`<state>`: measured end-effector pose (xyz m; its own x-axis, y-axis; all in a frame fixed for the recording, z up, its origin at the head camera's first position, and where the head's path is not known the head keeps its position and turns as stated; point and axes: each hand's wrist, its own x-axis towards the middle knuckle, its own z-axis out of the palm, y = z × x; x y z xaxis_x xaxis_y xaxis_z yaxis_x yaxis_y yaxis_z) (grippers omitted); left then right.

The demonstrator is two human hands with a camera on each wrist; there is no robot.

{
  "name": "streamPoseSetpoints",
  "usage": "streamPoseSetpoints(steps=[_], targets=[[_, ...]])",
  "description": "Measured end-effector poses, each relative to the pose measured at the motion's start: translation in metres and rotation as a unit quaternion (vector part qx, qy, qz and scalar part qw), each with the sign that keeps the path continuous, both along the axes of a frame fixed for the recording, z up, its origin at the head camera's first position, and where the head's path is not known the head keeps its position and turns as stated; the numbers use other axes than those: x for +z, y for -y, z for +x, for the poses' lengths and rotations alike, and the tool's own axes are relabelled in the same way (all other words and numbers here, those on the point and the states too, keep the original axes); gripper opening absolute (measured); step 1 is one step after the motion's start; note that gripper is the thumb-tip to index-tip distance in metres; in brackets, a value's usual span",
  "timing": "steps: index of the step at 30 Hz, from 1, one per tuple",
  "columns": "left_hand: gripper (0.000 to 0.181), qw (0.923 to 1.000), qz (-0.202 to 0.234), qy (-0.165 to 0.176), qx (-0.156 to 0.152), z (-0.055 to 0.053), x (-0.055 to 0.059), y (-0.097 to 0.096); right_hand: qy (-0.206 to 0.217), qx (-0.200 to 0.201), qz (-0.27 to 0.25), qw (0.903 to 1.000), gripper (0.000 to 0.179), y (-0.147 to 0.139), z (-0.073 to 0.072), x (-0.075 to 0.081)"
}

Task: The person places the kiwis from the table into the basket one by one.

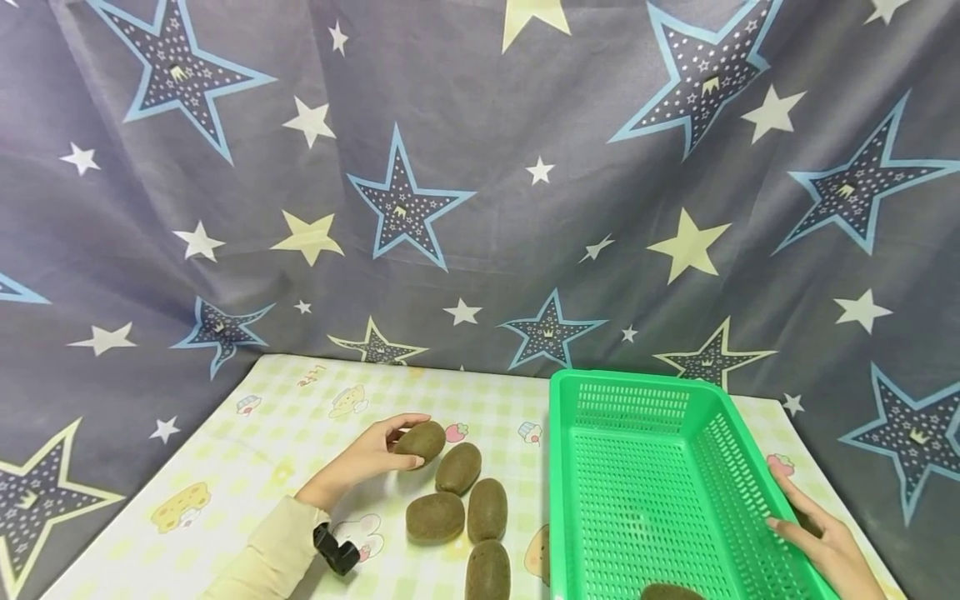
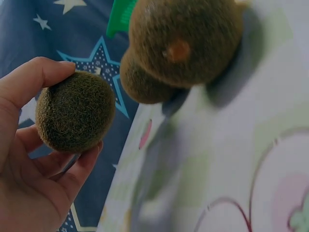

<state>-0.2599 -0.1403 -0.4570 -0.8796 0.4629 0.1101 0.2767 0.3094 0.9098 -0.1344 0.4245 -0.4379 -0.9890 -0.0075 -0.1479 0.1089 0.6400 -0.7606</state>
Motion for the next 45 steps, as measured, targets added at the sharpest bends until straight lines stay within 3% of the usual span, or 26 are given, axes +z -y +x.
streamPoseSetpoints(steps=[11,13,18,20,45], targets=[[0.063,0.9993,0.02,-0.011,-0.03,0.006,0.015,-0.018,0.004,0.002,-0.004,1.0,0.071,0.001,-0.002,-0.001],[0.062,0.999,0.029,-0.004,-0.033,0.012,0.026,-0.024,0.004,0.002,-0.004,1.0,0.071,0.001,-0.002,-0.001],[0.063,0.9986,0.041,0.01,-0.032,0.015,0.03,-0.039,0.016,-0.003,-0.009,0.9998,0.072,-0.002,-0.003,-0.002],[0.064,0.9985,0.043,0.01,-0.034,0.012,0.024,-0.044,0.015,-0.003,-0.011,0.9998,0.072,-0.003,-0.003,-0.003],[0.059,0.9952,0.046,-0.016,-0.085,0.024,0.052,-0.1,-0.016,0.012,0.003,0.9998,0.067,-0.005,-0.002,-0.01]])
